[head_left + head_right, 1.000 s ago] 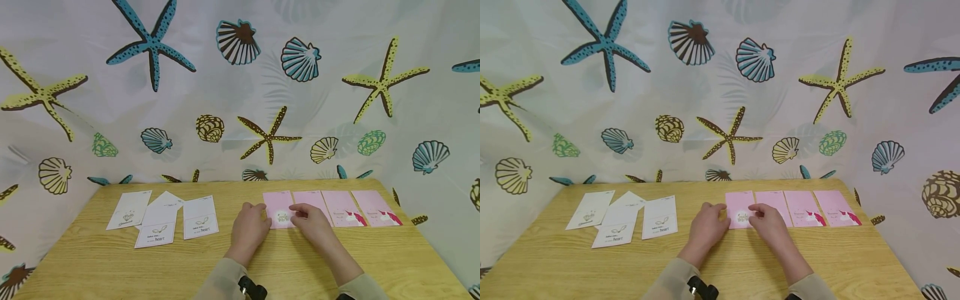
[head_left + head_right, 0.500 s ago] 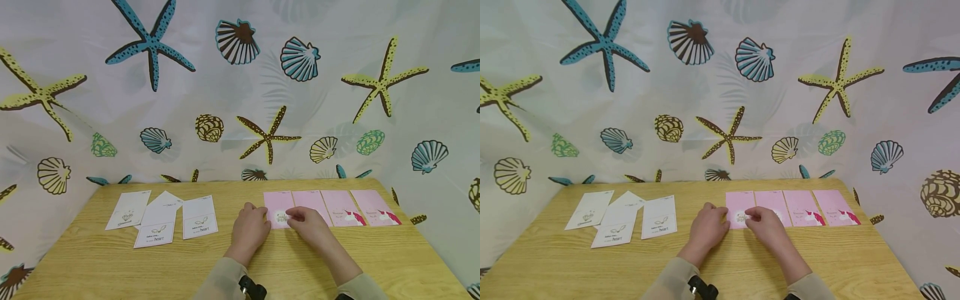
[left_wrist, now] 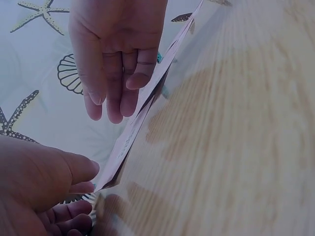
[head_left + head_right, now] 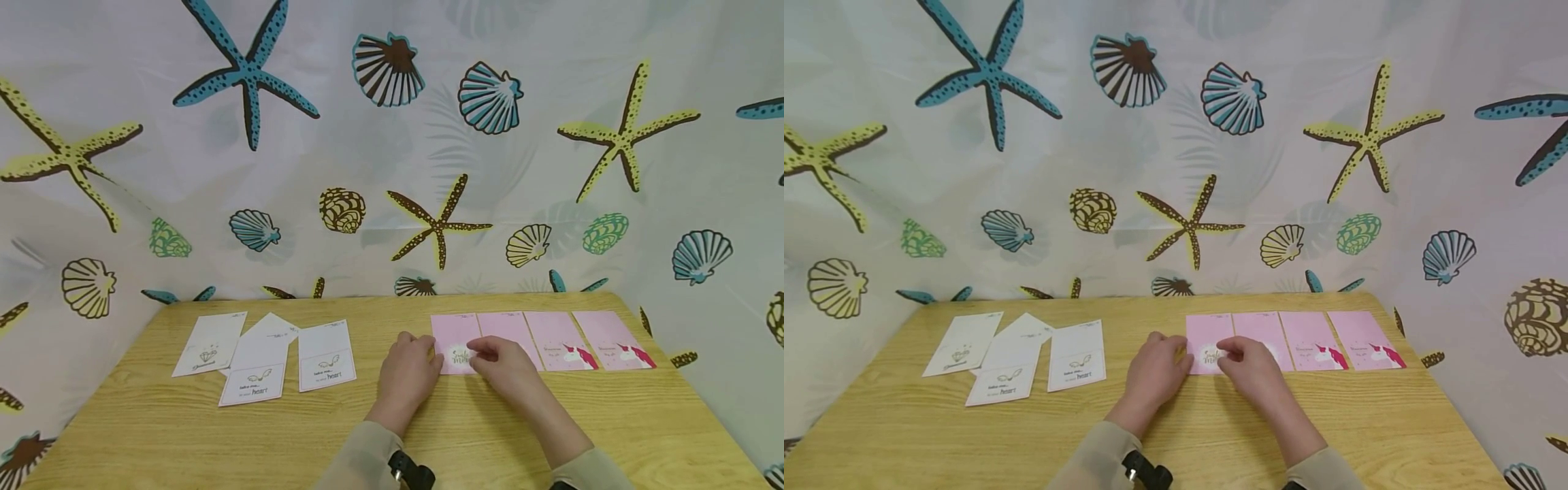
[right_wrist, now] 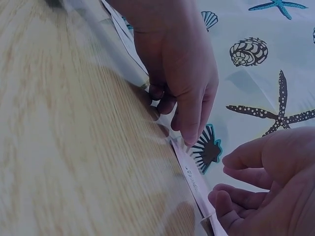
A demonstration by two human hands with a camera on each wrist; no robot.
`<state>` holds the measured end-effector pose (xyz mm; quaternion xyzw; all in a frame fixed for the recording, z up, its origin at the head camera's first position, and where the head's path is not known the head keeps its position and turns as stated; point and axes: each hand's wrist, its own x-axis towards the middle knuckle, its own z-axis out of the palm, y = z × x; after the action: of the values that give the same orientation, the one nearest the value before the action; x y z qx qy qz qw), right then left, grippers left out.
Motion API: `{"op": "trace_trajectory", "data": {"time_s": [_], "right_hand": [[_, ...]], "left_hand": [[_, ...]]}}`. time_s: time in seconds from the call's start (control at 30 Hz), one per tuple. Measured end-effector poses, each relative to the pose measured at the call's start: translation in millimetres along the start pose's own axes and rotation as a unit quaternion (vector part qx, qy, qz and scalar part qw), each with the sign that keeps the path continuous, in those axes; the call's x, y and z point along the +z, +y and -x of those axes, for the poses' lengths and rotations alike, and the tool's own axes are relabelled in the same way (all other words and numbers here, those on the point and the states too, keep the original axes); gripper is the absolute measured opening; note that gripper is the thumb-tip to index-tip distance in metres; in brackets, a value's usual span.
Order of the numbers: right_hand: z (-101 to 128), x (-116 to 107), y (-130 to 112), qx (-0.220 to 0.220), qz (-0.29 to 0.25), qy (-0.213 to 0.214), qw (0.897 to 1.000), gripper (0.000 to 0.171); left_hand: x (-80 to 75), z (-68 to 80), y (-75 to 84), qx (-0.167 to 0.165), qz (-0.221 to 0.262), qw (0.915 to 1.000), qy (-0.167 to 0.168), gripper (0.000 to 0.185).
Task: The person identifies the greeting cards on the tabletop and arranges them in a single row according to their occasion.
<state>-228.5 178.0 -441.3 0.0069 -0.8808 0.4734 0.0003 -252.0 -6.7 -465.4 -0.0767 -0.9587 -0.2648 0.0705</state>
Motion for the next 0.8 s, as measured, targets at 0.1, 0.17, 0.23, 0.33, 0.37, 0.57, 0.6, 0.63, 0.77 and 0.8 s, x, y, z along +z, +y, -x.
{"op": "trace_trajectory", "data": {"time_s": [0.1,0.17,0.23,0.33,0.37,0.57,0.6,0.63,0.77,0.8], "right_hand": [[0,0,-2,-0.004,-0.005,0.004,1.000,0.033],[1,0,-4,-0.008,-0.011,0.006,1.000,0.036],[1,-1,-5,-0.010,-0.017,0.007,1.000,0.039],[2,-1,-8,-0.011,-0.029,0.011,0.999,0.043],[2,-1,-9,-0.012,-0.034,0.013,0.999,0.045],[0,6,-19,-0.016,-0.076,0.015,0.997,0.047],[0,8,-21,-0.015,-0.086,0.013,0.996,0.047],[0,10,-23,-0.014,-0.098,0.011,0.995,0.048],[0,20,-31,-0.014,-0.142,0.002,0.990,0.048],[0,23,-33,-0.015,-0.148,0.000,0.989,0.048]], "left_hand": [[-3.1,0.8,-1.4,-0.001,0.012,0.9998,0.012,0.035],[-5.9,1.6,-2.5,-0.002,0.021,0.9996,0.018,0.035],[-9.4,2.4,-4.1,-0.001,0.024,0.9994,0.024,0.036],[-16.2,3.6,-8.9,-0.008,0.027,0.9992,0.030,0.037],[-19.1,4.1,-11.3,-0.011,0.026,0.9991,0.033,0.037],[-38.4,7.9,-29.7,-0.029,0.023,0.9984,0.044,0.039],[-41.8,8.9,-32.7,-0.031,0.022,0.9983,0.043,0.039],[-45.3,10.1,-35.4,-0.032,0.021,0.9983,0.045,0.040],[-59.0,15.5,-45.8,-0.036,0.020,0.9976,0.055,0.040],[-62.0,17.3,-48.6,-0.037,0.019,0.9974,0.059,0.040]]}}
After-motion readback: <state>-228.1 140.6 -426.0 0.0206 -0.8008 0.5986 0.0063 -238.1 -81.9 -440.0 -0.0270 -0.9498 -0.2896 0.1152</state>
